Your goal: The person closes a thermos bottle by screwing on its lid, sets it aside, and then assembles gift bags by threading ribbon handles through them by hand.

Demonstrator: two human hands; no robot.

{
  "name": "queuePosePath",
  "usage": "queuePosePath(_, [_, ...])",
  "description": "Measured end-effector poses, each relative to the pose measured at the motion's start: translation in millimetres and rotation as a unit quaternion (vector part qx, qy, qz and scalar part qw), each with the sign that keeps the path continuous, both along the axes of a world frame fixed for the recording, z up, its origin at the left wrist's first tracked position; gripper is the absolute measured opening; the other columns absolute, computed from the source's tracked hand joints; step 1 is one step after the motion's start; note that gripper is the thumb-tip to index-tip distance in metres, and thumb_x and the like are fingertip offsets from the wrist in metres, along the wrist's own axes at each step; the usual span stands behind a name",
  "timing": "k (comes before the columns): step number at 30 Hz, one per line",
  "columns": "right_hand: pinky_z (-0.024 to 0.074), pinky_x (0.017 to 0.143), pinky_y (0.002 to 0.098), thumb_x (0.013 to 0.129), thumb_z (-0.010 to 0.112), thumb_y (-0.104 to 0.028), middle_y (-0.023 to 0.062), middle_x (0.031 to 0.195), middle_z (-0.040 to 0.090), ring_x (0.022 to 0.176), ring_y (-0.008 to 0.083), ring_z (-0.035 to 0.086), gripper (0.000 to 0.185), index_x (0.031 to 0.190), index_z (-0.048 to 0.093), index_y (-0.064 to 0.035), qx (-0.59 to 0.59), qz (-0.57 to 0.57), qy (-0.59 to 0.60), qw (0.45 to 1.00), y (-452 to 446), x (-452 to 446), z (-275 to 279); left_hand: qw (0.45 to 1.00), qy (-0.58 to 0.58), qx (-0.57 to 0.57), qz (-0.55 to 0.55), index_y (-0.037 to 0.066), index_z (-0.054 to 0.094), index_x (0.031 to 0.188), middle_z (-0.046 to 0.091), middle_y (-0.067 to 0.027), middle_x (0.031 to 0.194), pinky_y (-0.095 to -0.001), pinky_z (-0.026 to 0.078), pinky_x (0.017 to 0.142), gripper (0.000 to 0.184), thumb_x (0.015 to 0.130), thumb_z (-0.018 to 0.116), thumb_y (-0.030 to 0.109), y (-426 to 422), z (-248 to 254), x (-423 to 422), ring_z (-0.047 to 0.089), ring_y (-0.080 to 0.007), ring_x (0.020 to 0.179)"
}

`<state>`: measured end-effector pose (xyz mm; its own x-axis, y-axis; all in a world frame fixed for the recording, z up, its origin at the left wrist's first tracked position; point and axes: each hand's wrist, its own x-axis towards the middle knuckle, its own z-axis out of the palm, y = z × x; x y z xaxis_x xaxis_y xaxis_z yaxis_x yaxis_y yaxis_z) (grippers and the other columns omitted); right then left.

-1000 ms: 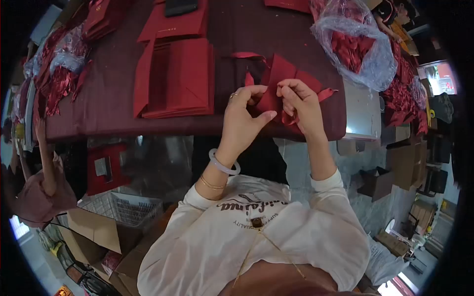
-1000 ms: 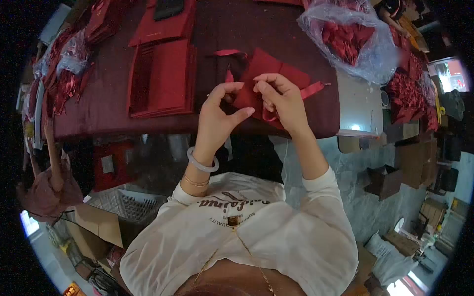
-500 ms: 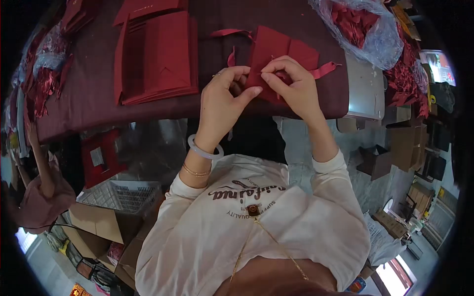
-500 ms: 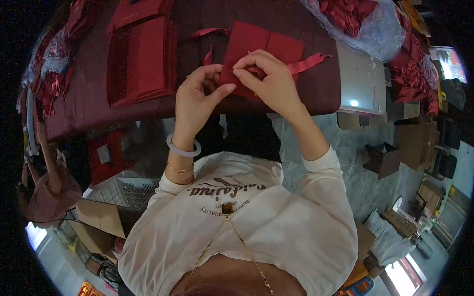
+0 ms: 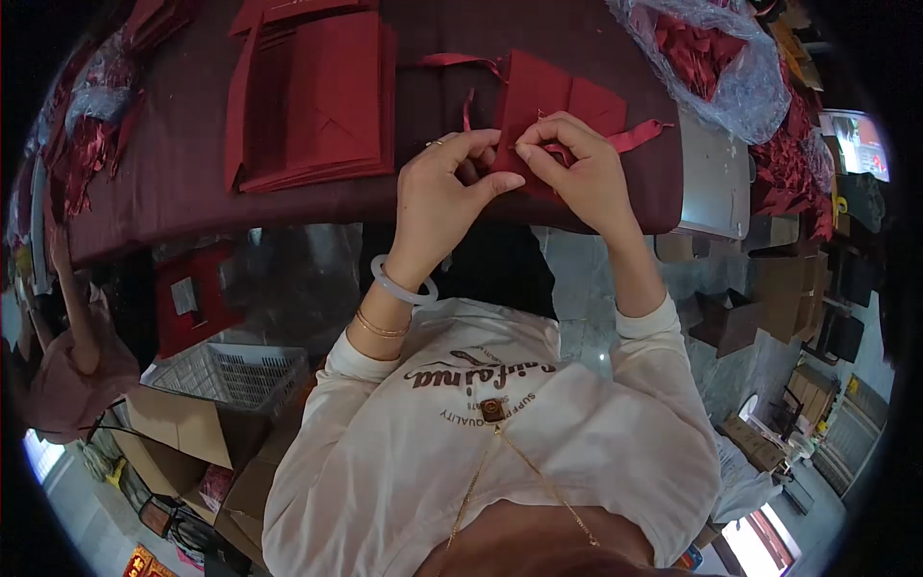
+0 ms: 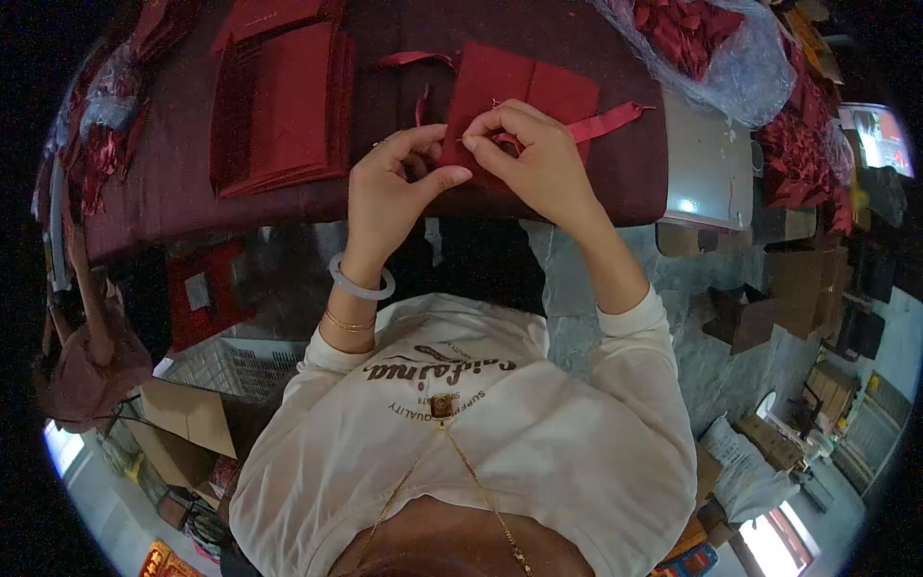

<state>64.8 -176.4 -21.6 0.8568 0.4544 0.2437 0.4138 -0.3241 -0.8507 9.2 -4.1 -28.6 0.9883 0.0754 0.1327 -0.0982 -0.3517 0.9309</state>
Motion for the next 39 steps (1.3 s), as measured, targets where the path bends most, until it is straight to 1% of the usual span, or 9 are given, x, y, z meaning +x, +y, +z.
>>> queuePosePath(11, [0.0443, 0.059, 0.0287, 0.080, 0.063, -0.008, 0.0082, 0.082, 0.056, 0.069, 0.0204, 0.056, 0.010, 0.088, 0.061, -0.0024, -0.057, -0.036, 0.017, 0.998, 2, -10, 8, 1.000, -0.004, -0.009, -0.012, 0.005, 0.067, 0.102, 0.062, -0.0009, 0.077, -0.0209, 0.042, 0.057, 0.040, 0.065, 0.081, 0.011, -1, -1, 0, 0.049, -0.0071, 0.065])
queuePosePath(14, [0.0472, 0.061, 0.0319, 0.079, 0.062, -0.006, 0.0088, 0.085, 0.055, 0.072, 0.0240, 0.057, 0.011, 0.089, 0.059, -0.0028, -0.073, -0.027, -0.051, 0.996, 4, -13, 4, 1.000, -0.007, 0.020, -0.014, 0.004, 0.067, 0.102, 0.062, -0.0012, 0.078, -0.0207, 0.042, 0.058, 0.039, 0.066, 0.080, 0.011, -2, 0, 1, 0.051, -0.0073, 0.066])
queuePosePath(16, [0.0496, 0.064, 0.0360, 0.079, 0.061, -0.005, 0.0098, 0.088, 0.054, 0.077, 0.0275, 0.058, 0.012, 0.090, 0.058, -0.0031, -0.126, -0.033, -0.196, 0.972, 9, -17, 5, 1.000, -0.004, -0.014, -0.002, 0.004, 0.067, 0.102, 0.062, -0.0011, 0.078, -0.0206, 0.043, 0.058, 0.039, 0.066, 0.080, 0.011, -3, -6, 1, 0.053, -0.0073, 0.067])
queuePosePath(20, [0.0505, 0.067, 0.0374, 0.079, 0.060, -0.004, 0.0100, 0.089, 0.054, 0.081, 0.0287, 0.059, 0.013, 0.091, 0.057, -0.0033, -0.175, -0.011, -0.265, 0.948, 8, -16, 15, 1.000, 0.014, -0.007, -0.013, 0.004, 0.067, 0.101, 0.062, -0.0013, 0.078, -0.0202, 0.043, 0.059, 0.037, 0.067, 0.080, 0.011, -1, -1, 0, 0.054, -0.0075, 0.065])
queuePosePath(23, [0.0498, 0.068, 0.0369, 0.079, 0.060, -0.004, 0.0106, 0.089, 0.054, 0.082, 0.0299, 0.059, 0.013, 0.091, 0.057, -0.0034, -0.215, 0.030, -0.271, 0.938, 7, -12, 17, 0.999, 0.031, -0.018, -0.017, 0.004, 0.067, 0.101, 0.062, 0.0004, 0.077, -0.0202, 0.042, 0.058, 0.038, 0.066, 0.081, 0.013, -1, 0, 1, 0.052, -0.0064, 0.066])
queuePosePath(26, [0.0490, 0.070, 0.0353, 0.080, 0.061, -0.006, 0.0102, 0.089, 0.056, 0.081, 0.0293, 0.059, 0.014, 0.092, 0.057, -0.0025, -0.123, 0.034, -0.154, 0.980, 0, -4, 17, 1.000, 0.012, -0.017, -0.017, 0.005, 0.067, 0.101, 0.062, 0.0007, 0.077, -0.0202, 0.041, 0.058, 0.038, 0.066, 0.081, 0.014, 0, 3, -2, 0.052, -0.0060, 0.066])
queuePosePath(28, [0.0483, 0.070, 0.0341, 0.080, 0.062, -0.008, 0.0104, 0.087, 0.058, 0.081, 0.0283, 0.060, 0.014, 0.093, 0.058, -0.0018, -0.076, 0.078, 0.019, 0.994, -7, 5, 16, 1.000, 0.007, -0.019, -0.024, 0.005, 0.067, 0.101, 0.062, 0.0006, 0.077, -0.0201, 0.040, 0.057, 0.039, 0.066, 0.081, 0.014, 0, 1, -3, 0.051, -0.0061, 0.065])
queuePosePath(32, [0.0480, 0.070, 0.0327, 0.080, 0.064, -0.008, 0.0097, 0.087, 0.059, 0.081, 0.0260, 0.060, 0.013, 0.090, 0.061, -0.0015, -0.023, 0.011, 0.021, 0.999, 0, -7, 13, 1.000, -0.004, -0.005, -0.027, 0.004, 0.067, 0.102, 0.061, 0.0003, 0.076, -0.0203, 0.040, 0.057, 0.040, 0.066, 0.081, 0.015, 1, -3, -3, 0.050, -0.0066, 0.063])
queuePosePath(39, [0.0490, 0.070, 0.0306, 0.079, 0.065, -0.006, 0.0093, 0.088, 0.061, 0.079, 0.0217, 0.062, 0.018, 0.096, 0.062, -0.0032, -0.030, 0.041, -0.082, 0.995, -8, -7, 1, 1.000, -0.004, -0.009, -0.024, 0.002, 0.067, 0.102, 0.060, -0.0001, 0.076, -0.0204, 0.040, 0.056, 0.038, 0.068, 0.080, 0.013, -2, -2, -7, 0.049, -0.0066, 0.062])
